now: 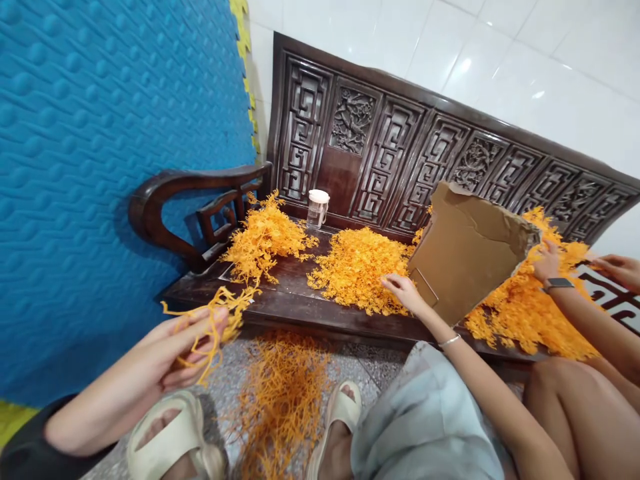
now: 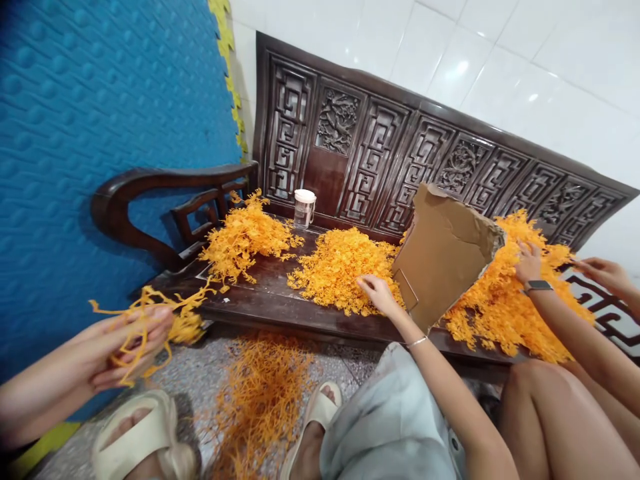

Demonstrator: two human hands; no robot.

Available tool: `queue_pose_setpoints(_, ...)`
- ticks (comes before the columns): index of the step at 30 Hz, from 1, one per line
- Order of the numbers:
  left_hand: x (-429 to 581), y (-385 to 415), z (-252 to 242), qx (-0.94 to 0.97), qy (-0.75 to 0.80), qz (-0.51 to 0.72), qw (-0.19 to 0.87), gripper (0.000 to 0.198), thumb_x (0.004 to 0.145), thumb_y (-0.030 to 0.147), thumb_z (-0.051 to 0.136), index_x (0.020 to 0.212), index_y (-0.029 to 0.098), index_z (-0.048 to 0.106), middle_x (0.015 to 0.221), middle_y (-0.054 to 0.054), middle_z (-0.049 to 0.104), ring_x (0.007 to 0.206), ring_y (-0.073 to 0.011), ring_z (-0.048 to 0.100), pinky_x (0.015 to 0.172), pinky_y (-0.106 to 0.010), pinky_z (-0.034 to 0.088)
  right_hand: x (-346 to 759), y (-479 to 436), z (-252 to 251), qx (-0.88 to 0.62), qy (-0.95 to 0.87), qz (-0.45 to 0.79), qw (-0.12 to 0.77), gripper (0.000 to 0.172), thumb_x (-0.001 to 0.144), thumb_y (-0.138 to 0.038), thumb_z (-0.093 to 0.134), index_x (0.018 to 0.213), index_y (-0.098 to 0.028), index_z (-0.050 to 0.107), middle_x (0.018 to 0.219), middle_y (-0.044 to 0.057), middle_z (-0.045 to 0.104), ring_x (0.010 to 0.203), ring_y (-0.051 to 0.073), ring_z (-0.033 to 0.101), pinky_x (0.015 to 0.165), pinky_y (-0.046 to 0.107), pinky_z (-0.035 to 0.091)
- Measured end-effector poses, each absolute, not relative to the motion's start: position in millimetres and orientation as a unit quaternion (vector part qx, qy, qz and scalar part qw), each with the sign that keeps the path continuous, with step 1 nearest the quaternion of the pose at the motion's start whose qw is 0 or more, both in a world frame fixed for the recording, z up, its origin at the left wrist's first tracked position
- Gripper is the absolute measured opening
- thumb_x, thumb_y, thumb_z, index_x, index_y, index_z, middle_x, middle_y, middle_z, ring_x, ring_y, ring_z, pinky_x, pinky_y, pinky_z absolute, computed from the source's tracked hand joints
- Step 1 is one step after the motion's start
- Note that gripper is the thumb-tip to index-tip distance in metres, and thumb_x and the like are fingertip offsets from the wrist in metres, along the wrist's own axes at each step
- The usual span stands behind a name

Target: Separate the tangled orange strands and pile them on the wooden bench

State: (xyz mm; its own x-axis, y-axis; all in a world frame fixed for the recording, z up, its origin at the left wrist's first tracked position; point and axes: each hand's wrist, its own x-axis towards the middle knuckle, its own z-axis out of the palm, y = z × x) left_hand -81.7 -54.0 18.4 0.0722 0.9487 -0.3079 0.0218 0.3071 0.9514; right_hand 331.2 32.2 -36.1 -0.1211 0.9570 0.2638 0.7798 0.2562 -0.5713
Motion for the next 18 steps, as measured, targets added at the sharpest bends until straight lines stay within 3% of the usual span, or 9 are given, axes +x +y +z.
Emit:
queue_pose_setpoints(4, -76.8, -53.4, 13.4, 0.431, 0.52, 0.361, 0.644, 0.048, 0.049, 0.06, 0.069, 0.059, 0.018, 0.047, 0.048, 0.01, 0.03, 0.042, -0.0031, 0.015, 0.035, -0.014, 0.015, 351.0, 50.3, -58.8, -0.648, -0.73, 0.069, 0.206, 0.021, 0.081, -0.025, 0.047, 0.086, -0.012, 0.064, 0.084, 0.008, 0.06, 0.078, 0.017, 0.053, 0.073, 0.028, 0.041)
queue_pose_setpoints(8, -70.6, -47.8, 9.9, 0.444, 0.508, 0.35, 0.65, 0.049, 0.053, 0.06, 0.066, 0.056, 0.019, 0.041, 0.046, 0.011, 0.03, 0.04, -0.003, 0.015, 0.036, -0.016, 0.014, 351.0, 56.7, -66.7, -0.655, -0.729, 0.058, 0.189, 0.019, 0.08, -0.021, 0.046, 0.079, -0.012, 0.063, 0.081, 0.007, 0.06, 0.076, 0.016, 0.053, 0.072, 0.026, 0.04)
queue_pose_setpoints(14, -67.1, -40.1, 0.1, 0.483, 0.477, 0.317, 0.662, 0.044, 0.068, 0.056, 0.058, 0.056, 0.019, 0.037, 0.047, 0.01, 0.026, 0.039, -0.0036, 0.014, 0.037, -0.018, 0.011, 345.5, 57.8, -74.4, -0.666, -0.726, 0.069, 0.158, 0.026, 0.077, -0.016, 0.049, 0.101, -0.013, 0.056, 0.066, 0.0, 0.057, 0.059, 0.011, 0.05, 0.06, 0.02, 0.037)
queue_pose_setpoints(18, -64.5, -36.4, -6.0, 0.491, 0.464, 0.306, 0.671, 0.044, 0.07, 0.057, 0.056, 0.057, 0.02, 0.037, 0.048, 0.01, 0.025, 0.038, -0.0038, 0.014, 0.036, -0.019, 0.01, 343.1, 57.1, -77.4, -0.676, -0.721, 0.064, 0.135, 0.022, 0.074, -0.014, 0.052, 0.095, -0.014, 0.055, 0.066, -0.001, 0.056, 0.057, 0.01, 0.049, 0.055, 0.019, 0.033)
